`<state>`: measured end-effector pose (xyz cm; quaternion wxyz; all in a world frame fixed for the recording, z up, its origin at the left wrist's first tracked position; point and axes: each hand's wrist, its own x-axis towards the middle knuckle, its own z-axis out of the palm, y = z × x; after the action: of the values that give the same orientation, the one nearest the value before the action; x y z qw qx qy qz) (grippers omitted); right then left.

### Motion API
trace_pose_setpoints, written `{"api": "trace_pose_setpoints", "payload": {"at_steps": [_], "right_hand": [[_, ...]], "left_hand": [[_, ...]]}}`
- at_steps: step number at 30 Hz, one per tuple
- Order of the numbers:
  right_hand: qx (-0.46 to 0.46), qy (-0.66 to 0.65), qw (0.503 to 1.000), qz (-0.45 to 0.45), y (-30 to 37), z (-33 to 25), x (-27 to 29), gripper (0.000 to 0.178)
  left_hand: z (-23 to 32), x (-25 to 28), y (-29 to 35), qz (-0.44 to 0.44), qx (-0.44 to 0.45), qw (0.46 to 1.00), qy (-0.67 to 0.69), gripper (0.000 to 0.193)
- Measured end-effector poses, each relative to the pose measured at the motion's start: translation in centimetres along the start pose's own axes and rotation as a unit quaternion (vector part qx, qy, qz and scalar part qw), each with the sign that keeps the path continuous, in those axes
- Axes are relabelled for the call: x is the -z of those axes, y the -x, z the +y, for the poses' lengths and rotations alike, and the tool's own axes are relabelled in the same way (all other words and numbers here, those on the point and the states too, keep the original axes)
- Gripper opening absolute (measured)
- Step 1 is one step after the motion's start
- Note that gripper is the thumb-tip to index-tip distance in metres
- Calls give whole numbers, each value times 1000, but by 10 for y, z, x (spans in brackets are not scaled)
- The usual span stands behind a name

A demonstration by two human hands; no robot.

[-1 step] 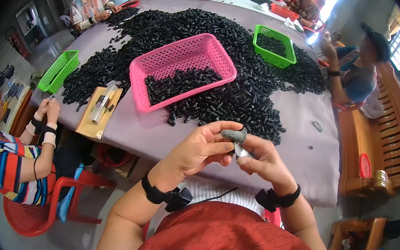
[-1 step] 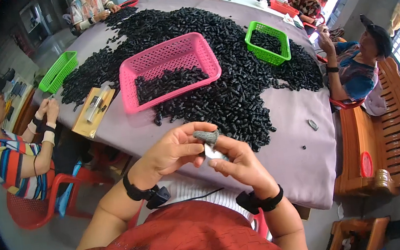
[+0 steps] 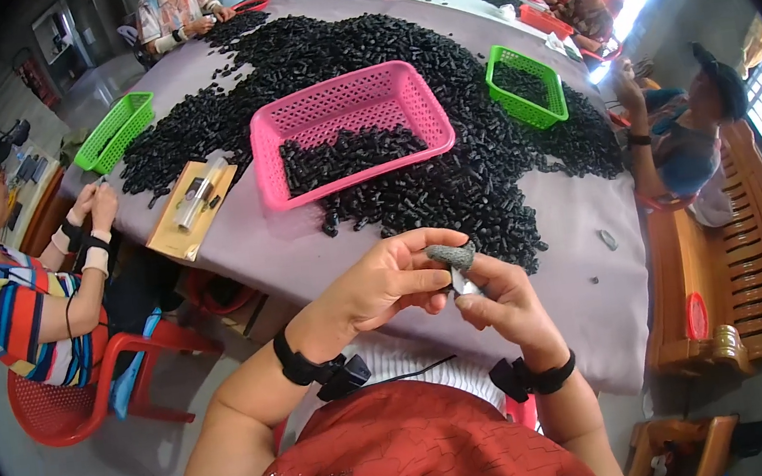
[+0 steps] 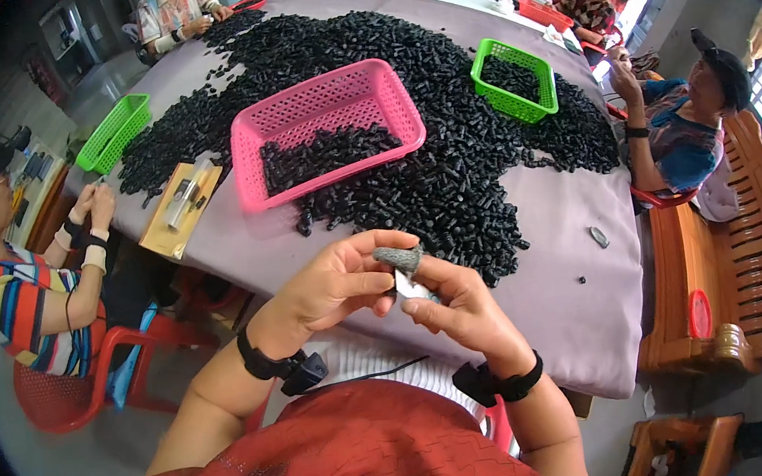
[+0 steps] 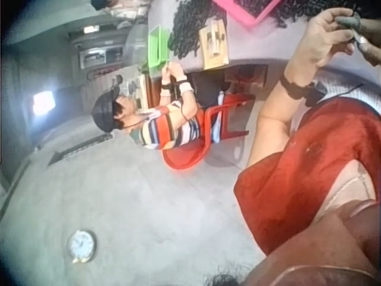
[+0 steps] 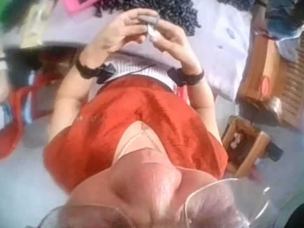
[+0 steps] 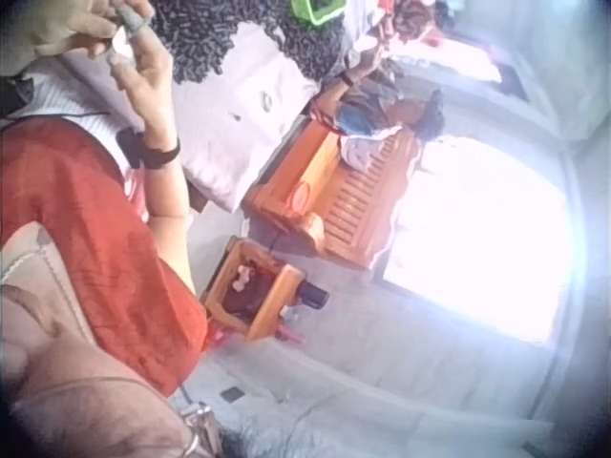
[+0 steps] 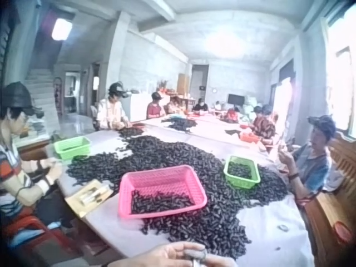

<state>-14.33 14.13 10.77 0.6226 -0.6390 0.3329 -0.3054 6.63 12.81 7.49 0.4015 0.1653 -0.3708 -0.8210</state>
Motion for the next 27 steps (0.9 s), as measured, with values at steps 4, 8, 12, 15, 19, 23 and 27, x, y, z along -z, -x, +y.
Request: {"api": "trace_pose_setpoints", "payload": {"at_steps": [4, 8, 12, 15, 19, 23, 27], "right_hand": [[1, 13, 1000, -1, 3, 6, 3, 50], [-10, -33, 999, 32, 7, 7, 5, 49], [11, -34, 996, 82, 14, 16, 19, 49], [17, -38, 993, 114, 23, 24, 30, 49], [21, -44, 987, 151, 22, 36, 38, 50], [21, -25, 982, 188, 22, 50, 51, 48], [5, -8, 966, 258, 31, 55, 84, 34]], "left_hand": [[-5, 1, -3, 6, -7, 1000, -10, 46], [-10, 14, -7, 29, -25, 999, -25, 42], [8, 33, -14, 102, -82, 989, -75, 32], [47, 50, -31, 140, -195, 960, -142, 25], [89, 65, -47, 296, -243, 876, -295, 52], [62, 61, -49, 278, -289, 811, -426, 56], [14, 78, -35, 175, -129, 845, -488, 42]]}}
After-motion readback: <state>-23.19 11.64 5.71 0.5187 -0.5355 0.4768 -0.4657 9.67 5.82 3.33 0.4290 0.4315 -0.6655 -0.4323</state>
